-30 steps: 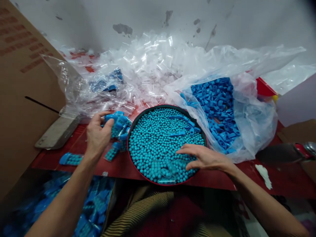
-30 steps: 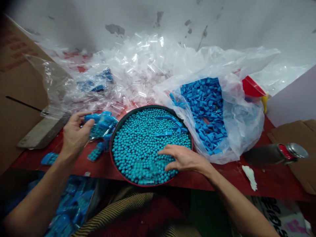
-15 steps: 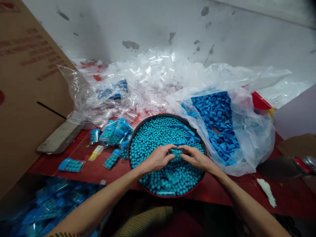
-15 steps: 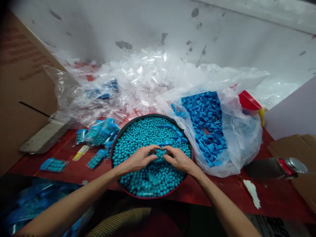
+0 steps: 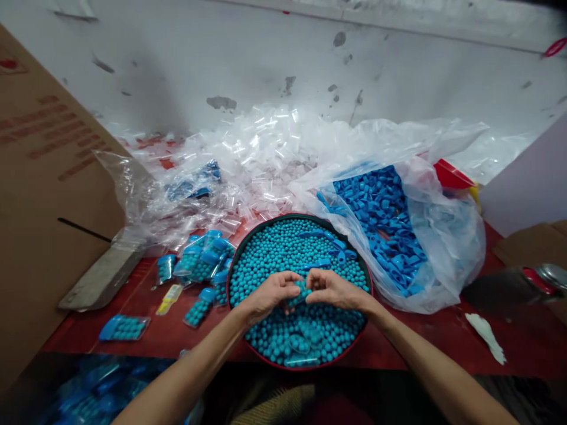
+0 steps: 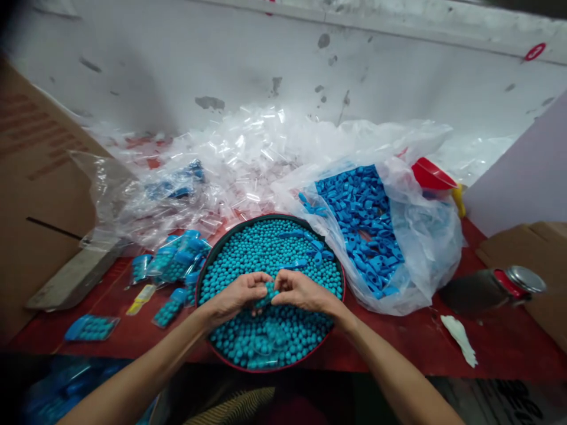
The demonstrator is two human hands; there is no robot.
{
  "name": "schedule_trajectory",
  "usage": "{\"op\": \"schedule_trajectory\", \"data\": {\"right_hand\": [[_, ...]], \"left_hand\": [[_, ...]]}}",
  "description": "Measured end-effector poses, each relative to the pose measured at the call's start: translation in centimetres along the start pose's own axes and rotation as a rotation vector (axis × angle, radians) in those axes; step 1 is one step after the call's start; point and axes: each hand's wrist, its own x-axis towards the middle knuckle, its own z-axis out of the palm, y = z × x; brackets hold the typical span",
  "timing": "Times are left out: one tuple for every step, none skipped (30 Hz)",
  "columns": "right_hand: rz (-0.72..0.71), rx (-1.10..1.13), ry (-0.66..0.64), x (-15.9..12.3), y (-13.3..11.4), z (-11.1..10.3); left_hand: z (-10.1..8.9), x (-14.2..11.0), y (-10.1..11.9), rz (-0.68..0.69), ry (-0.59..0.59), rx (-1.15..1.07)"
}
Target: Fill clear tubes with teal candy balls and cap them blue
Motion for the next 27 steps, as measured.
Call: {"op": "schedule_trajectory", "data": {"right_hand": [[0.003, -0.116, -0.011, -0.3, -0.1, 0.2], [0.006, -0.257, -0.023, -0.7, -0.2, 0.3], [0.014, -0.410, -0.043, -1.1, -0.3, 0.2], [0.024, -0.559, -0.068, -1.6, -0.5, 0.1], [0.034, -0.694, -0.084, -2.0, -0.7, -0.3], [0.046, -0.809, -0.082, -2.4, -0.9, -0.7], [0.061, -0.901, -0.049, -2.6, -1.2, -1.3], [0.075, -0.975, 0.011, -2.6, -1.5, -1.9], [0.086, -1.035, 0.085, -2.4, -1.7, -2.6], [0.098, -1.087, 0.156, -2.0, -1.8, -3.2], [0.114, -1.130, 0.207, -1.4, -1.7, -3.7], [0.135, -1.167, 0.229, -0.8, -1.5, -4.1], [0.157, -1.196, 0.225, -0.1, -1.2, -4.3], [0.175, -1.215, 0.210, 0.7, -0.7, -4.3], [0.180, -1.219, 0.195, 1.4, -0.1, -4.3], [0.163, -1.203, 0.189, 2.0, 0.6, -4.2], [0.121, -1.168, 0.190, 2.6, 1.2, -4.0], [0.054, -1.112, 0.197, 3.0, 1.9, -3.9], [-0.021, -1.048, 0.203, 3.4, 2.4, -3.8], [-0.087, -0.991, 0.200, 3.7, 2.9, -3.8], [-0.140, -0.941, 0.203, 3.8, 3.2, -3.9], [-0.180, -0.897, 0.226, 3.9, 3.4, -4.1], [-0.203, -0.856, 0.274, 3.9, 3.3, -4.4], [-0.205, -0.819, 0.354, 3.9, 3.1, -4.7], [-0.180, -0.786, 0.445, 3.8, 2.7, -4.9], [-0.128, -0.760, 0.523, 3.6, 2.2, -5.1], [-0.049, -0.759, 0.568, 3.5, 1.6, -5.1]], "left_hand": [[-0.1, -0.1, -0.1, -0.014, 0.012, 0.058], [-0.2, -0.2, -0.1, -0.024, 0.028, 0.113], [-0.3, -0.2, -0.1, -0.033, 0.047, 0.158], [-0.3, -0.3, -0.1, -0.039, 0.067, 0.185], [-0.3, -0.4, -0.1, -0.044, 0.087, 0.189], [-0.3, -0.5, -0.1, -0.044, 0.107, 0.173], [-0.3, -0.5, 0.0, -0.039, 0.122, 0.142], [-0.3, -0.5, 0.1, -0.030, 0.134, 0.105], [-0.3, -0.5, 0.1, -0.016, 0.143, 0.068], [-0.3, -0.5, 0.2, -0.002, 0.152, 0.038], [-0.3, -0.4, 0.2, 0.010, 0.166, 0.017], [-0.3, -0.4, 0.2, 0.018, 0.179, 0.002], [-0.3, -0.4, 0.1, 0.020, 0.186, -0.011], [-0.4, -0.4, 0.0, 0.017, 0.185, -0.028], [-0.5, -0.4, -0.1, 0.012, 0.173, -0.052], [-0.6, -0.4, -0.2, 0.010, 0.157, -0.084], [-0.7, -0.4, -0.4, 0.016, 0.140, -0.123], [-0.8, -0.4, -0.5, 0.029, 0.124, -0.165], [-0.9, -0.4, -0.5, 0.046, 0.112, -0.205], [-1.0, -0.4, -0.5, 0.064, 0.103, -0.239], [-1.0, -0.4, -0.5, 0.078, 0.097, -0.265], [-1.0, -0.4, -0.4, 0.086, 0.097, -0.283], [-1.0, -0.4, -0.3, 0.090, 0.100, -0.295], [-1.0, -0.4, -0.2, 0.096, 0.113, -0.303], [-0.9, -0.4, -0.1, 0.104, 0.132, -0.310], [-0.9, -0.4, 0.0, 0.114, 0.157, -0.318], [-0.9, -0.3, 0.1, 0.120, 0.187, -0.325]]}}
